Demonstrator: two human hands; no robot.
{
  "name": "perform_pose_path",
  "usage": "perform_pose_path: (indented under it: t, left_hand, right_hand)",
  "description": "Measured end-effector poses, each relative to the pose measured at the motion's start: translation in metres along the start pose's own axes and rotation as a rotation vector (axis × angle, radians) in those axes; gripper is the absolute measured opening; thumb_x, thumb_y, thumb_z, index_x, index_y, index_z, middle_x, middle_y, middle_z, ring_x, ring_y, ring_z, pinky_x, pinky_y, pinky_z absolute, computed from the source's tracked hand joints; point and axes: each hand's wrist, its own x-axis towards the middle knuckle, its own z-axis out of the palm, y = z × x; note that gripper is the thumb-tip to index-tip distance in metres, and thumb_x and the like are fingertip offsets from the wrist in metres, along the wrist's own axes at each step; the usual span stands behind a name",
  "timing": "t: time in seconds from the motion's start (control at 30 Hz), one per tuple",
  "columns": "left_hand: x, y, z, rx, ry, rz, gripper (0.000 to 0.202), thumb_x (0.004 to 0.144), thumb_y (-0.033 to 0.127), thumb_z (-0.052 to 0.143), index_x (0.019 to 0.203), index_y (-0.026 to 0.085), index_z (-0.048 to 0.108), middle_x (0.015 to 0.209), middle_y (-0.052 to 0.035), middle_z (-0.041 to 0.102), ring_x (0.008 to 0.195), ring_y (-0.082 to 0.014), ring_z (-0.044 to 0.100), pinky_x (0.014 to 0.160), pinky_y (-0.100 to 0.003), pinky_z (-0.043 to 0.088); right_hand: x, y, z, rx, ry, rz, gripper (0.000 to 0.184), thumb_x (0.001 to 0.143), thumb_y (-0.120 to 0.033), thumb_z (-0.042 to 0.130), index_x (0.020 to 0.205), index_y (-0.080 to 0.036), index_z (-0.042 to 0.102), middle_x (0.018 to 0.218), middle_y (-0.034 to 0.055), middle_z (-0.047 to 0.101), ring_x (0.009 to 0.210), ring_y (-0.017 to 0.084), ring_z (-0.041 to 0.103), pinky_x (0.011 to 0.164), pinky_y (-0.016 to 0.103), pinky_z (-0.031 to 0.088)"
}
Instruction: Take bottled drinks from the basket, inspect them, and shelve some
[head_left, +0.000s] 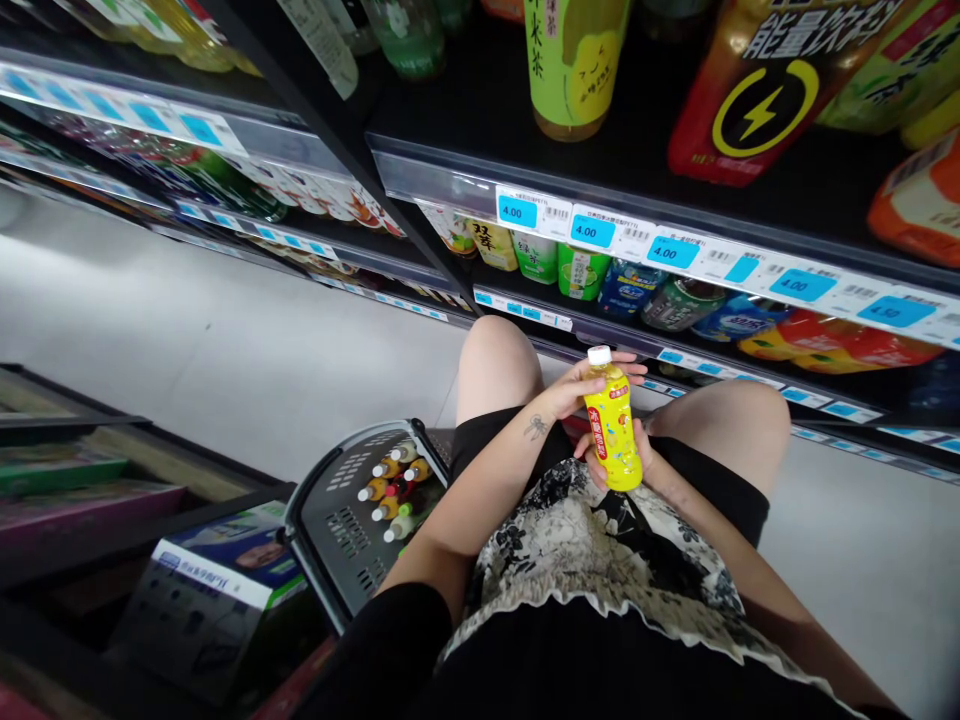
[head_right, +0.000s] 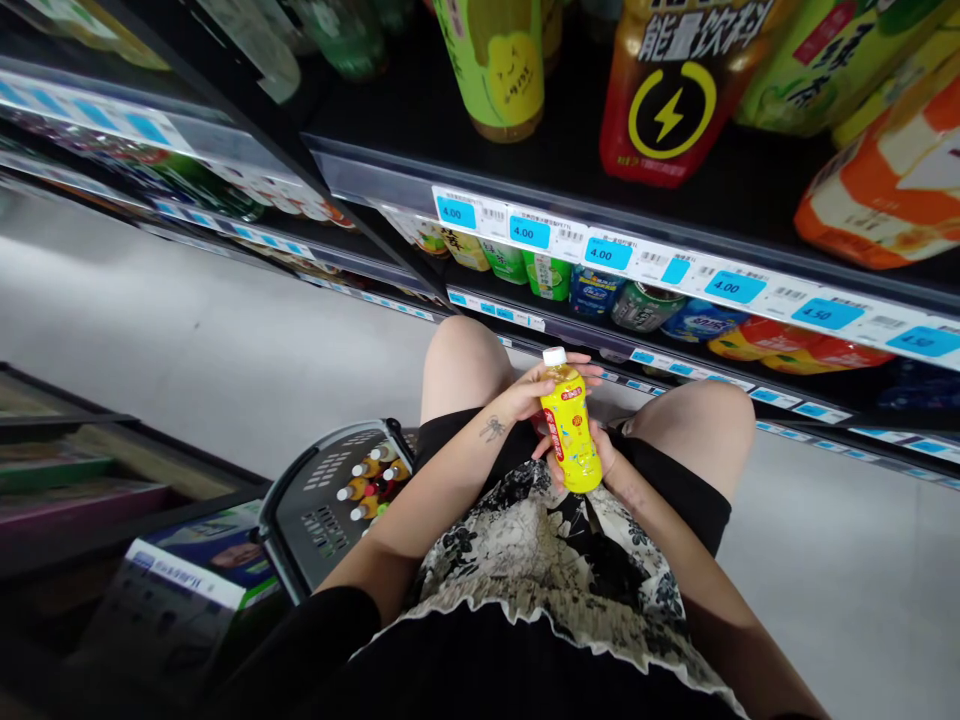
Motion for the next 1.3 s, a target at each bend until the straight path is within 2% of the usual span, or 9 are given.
perform_pose_path:
  t: [0.17,0.33,0.43,0.57,0.63,0.77,0.87,1.13,1.3]
  left_hand:
    - [0.001,0.001,0.003,-0.03,0.008,-0.036,0.06,0.064,0.032,0.096,0.115,0.02,0.067,0.132,-0.0161,0.068,0.116,-0.0343,0.07,0.1,-0.046,0.052]
    - [0.014,-0.012,-0.003,0.12,0.614,-0.027,0.063,0.052,0.035,0.099,0.102,0.015,0.067,0.092,-0.0064,0.072,0.078,-0.0213,0.069,0.079,-0.037,0.053]
    - [0.023,-0.019,-0.011,0.184,0.772,-0.021,0.055,0.058,0.043,0.096,0.093,0.016,0.065,0.08,-0.0026,0.068,0.069,-0.0167,0.063,0.072,-0.033,0.05]
    - [0.029,-0.019,-0.014,0.15,0.676,-0.015,0.054,0.067,0.058,0.083,0.097,0.015,0.07,0.09,-0.0071,0.072,0.081,-0.0211,0.066,0.077,-0.033,0.052]
    - [0.029,-0.017,-0.01,0.098,0.557,-0.017,0.058,0.07,0.058,0.077,0.109,0.015,0.071,0.103,-0.0096,0.074,0.09,-0.0241,0.068,0.079,-0.034,0.052]
    - [0.027,-0.012,-0.001,0.045,0.372,-0.053,0.068,0.075,0.052,0.071,0.134,0.019,0.065,0.113,-0.0109,0.074,0.078,-0.0216,0.064,0.054,-0.026,0.038]
    - [0.026,-0.01,0.003,0.061,0.367,-0.067,0.075,0.072,0.053,0.074,0.138,0.019,0.064,0.11,-0.01,0.074,0.069,-0.0172,0.059,0.046,-0.024,0.026]
    - [0.029,-0.016,0.001,0.126,0.391,-0.051,0.074,0.071,0.06,0.085,0.129,0.019,0.068,0.096,-0.0059,0.071,0.061,-0.0093,0.054,0.044,-0.02,0.027]
    - [0.03,-0.017,0.003,0.196,0.46,-0.073,0.078,0.071,0.064,0.083,0.129,0.016,0.061,0.093,-0.0057,0.07,0.063,-0.0126,0.06,0.045,-0.02,0.036]
  right_hand:
    - [0.006,0.001,0.012,0.001,0.012,-0.044,0.109,0.081,-0.096,0.05,0.137,-0.003,0.056,0.082,0.0122,0.072,0.072,0.027,0.073,0.065,0.035,0.057]
    - [0.012,-0.009,0.01,-0.078,0.545,-0.044,0.095,0.079,-0.095,0.051,0.12,-0.01,0.06,0.088,0.0149,0.074,0.08,0.029,0.074,0.076,0.043,0.061]
    - [0.01,-0.011,0.001,-0.094,0.814,-0.136,0.079,0.076,-0.084,0.067,0.114,-0.016,0.06,0.086,0.01,0.074,0.069,0.027,0.072,0.065,0.041,0.062]
    - [0.004,-0.013,0.003,-0.101,0.83,-0.165,0.062,0.083,-0.067,0.067,0.116,-0.015,0.062,0.094,0.0129,0.075,0.079,0.027,0.073,0.075,0.043,0.063]
    - [0.001,-0.016,0.009,-0.073,0.781,-0.158,0.068,0.083,-0.072,0.062,0.12,-0.015,0.061,0.101,0.0143,0.074,0.084,0.028,0.073,0.08,0.046,0.062]
    - [-0.005,-0.021,0.017,-0.071,0.721,-0.178,0.088,0.077,-0.087,0.054,0.131,-0.017,0.057,0.106,0.0134,0.073,0.092,0.03,0.073,0.084,0.048,0.061]
    - [-0.006,-0.022,0.018,-0.101,0.727,-0.192,0.089,0.079,-0.087,0.05,0.133,-0.016,0.056,0.102,0.0124,0.073,0.091,0.029,0.072,0.081,0.044,0.061]
    - [-0.006,-0.025,0.022,-0.039,0.721,-0.246,0.104,0.064,-0.097,0.061,0.129,-0.016,0.063,0.104,0.0128,0.076,0.068,0.019,0.068,0.066,0.031,0.06]
    - [-0.001,-0.026,0.022,0.054,0.68,-0.293,0.07,0.081,-0.071,0.073,0.127,-0.019,0.068,0.121,0.0074,0.073,0.089,0.02,0.073,0.084,0.035,0.065]
